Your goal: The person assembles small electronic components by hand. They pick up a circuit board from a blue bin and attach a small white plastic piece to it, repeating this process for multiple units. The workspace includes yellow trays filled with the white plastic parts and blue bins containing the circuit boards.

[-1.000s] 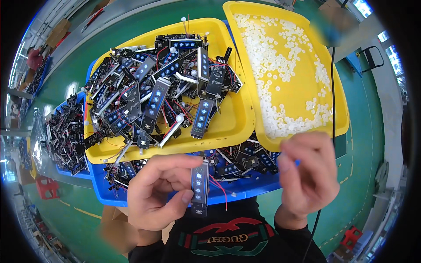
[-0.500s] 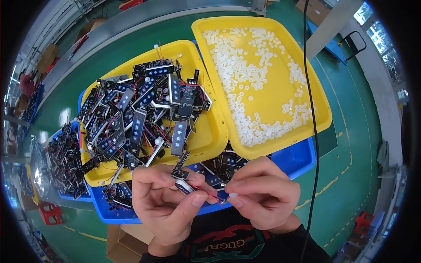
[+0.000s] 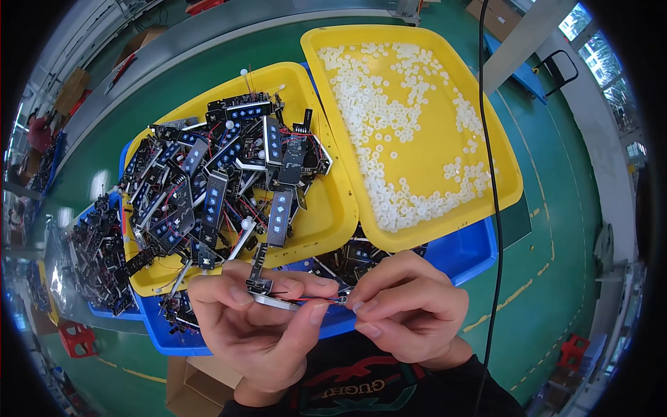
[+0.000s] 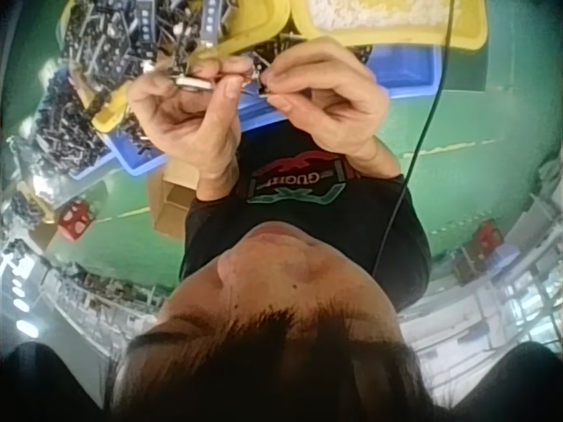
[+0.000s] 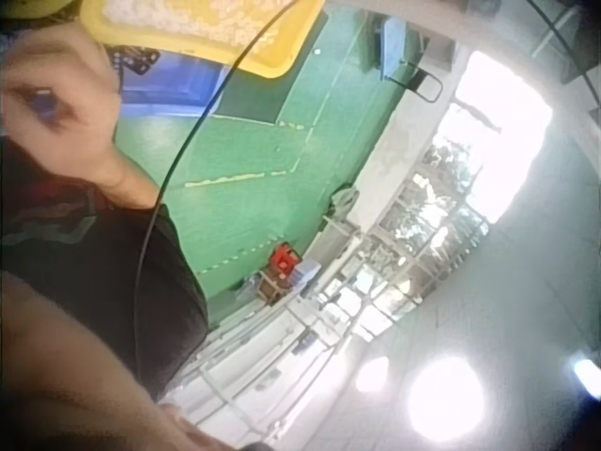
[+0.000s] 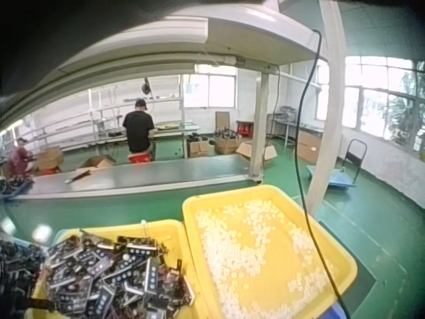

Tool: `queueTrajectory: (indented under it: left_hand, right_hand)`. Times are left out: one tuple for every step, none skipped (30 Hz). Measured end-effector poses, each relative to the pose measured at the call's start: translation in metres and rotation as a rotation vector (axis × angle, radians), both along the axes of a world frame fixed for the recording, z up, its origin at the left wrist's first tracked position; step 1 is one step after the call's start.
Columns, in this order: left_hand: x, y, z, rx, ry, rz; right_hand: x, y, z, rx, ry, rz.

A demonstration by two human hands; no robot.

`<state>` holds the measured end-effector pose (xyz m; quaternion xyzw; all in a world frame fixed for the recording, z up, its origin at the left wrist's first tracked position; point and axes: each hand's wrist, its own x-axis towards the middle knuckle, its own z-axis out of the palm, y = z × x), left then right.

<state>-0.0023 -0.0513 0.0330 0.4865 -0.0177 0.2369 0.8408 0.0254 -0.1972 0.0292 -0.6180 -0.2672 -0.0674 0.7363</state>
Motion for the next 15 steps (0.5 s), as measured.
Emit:
queueTrajectory:
  left_hand:
    - [0.0, -0.001, 0.0, -0.011, -0.004, 0.02]
    - [0.0, -0.002, 0.0, -0.022, -0.009, 0.041]
    - [0.0, -0.002, 0.0, 0.003, -0.013, 0.029]
    - [-0.001, 0.0, 0.0, 0.029, -0.02, 0.019]
    - [-0.001, 0.001, 0.0, 0.055, -0.027, 0.01]
    - [-0.002, -0.001, 0.002, 0.052, 0.0, 0.061]
    - [-0.001, -0.006, 0.004, 0.049, 0.026, 0.107]
    - [-0.001, -0.008, 0.004, 0.046, 0.053, 0.154]
    - [-0.001, -0.007, 0.003, 0.089, 0.03, 0.141]
    - [0.0, -0.006, 0.001, 0.131, 0.007, 0.129]
    - [0.0, -0.004, 0.001, 0.173, -0.015, 0.118]
    - [-0.001, -0.005, 0.003, 0.164, -0.004, 0.114]
    - [-0.002, -0.006, 0.005, 0.157, 0.007, 0.111]
    - [-0.002, -0.006, 0.006, 0.15, 0.017, 0.108]
    - [-0.003, -0.004, 0.004, 0.133, -0.006, 0.085]
  right_hand:
    - [0.001, 0.0, 0.0, -0.04, -0.04, -0.019]
    - [0.0, 0.0, 0.001, -0.074, -0.03, -0.059]
    - [-0.002, 0.0, 0.001, -0.108, -0.021, -0.099]
    - [-0.003, 0.001, 0.002, -0.141, -0.014, -0.137]
    - [-0.001, 0.0, 0.001, -0.151, -0.084, -0.109]
    - [0.004, -0.002, -0.001, -0.159, -0.155, -0.081]
    - [0.007, -0.003, -0.003, -0.167, -0.225, -0.057]
    - [0.006, -0.002, -0.003, -0.158, -0.228, -0.057]
    - [0.006, -0.001, -0.003, -0.148, -0.232, -0.058]
    - [0.005, 0.0, -0.003, -0.138, -0.236, -0.058]
    - [0.004, 0.002, -0.001, -0.135, -0.216, -0.08]
    - [0.002, 0.004, 0.001, -0.131, -0.196, -0.102]
    - [0.002, 0.006, 0.001, -0.125, -0.177, -0.123]
    - [0.001, 0.007, 0.001, -0.119, -0.163, -0.132]
    - [0.001, 0.008, 0.0, -0.112, -0.149, -0.142]
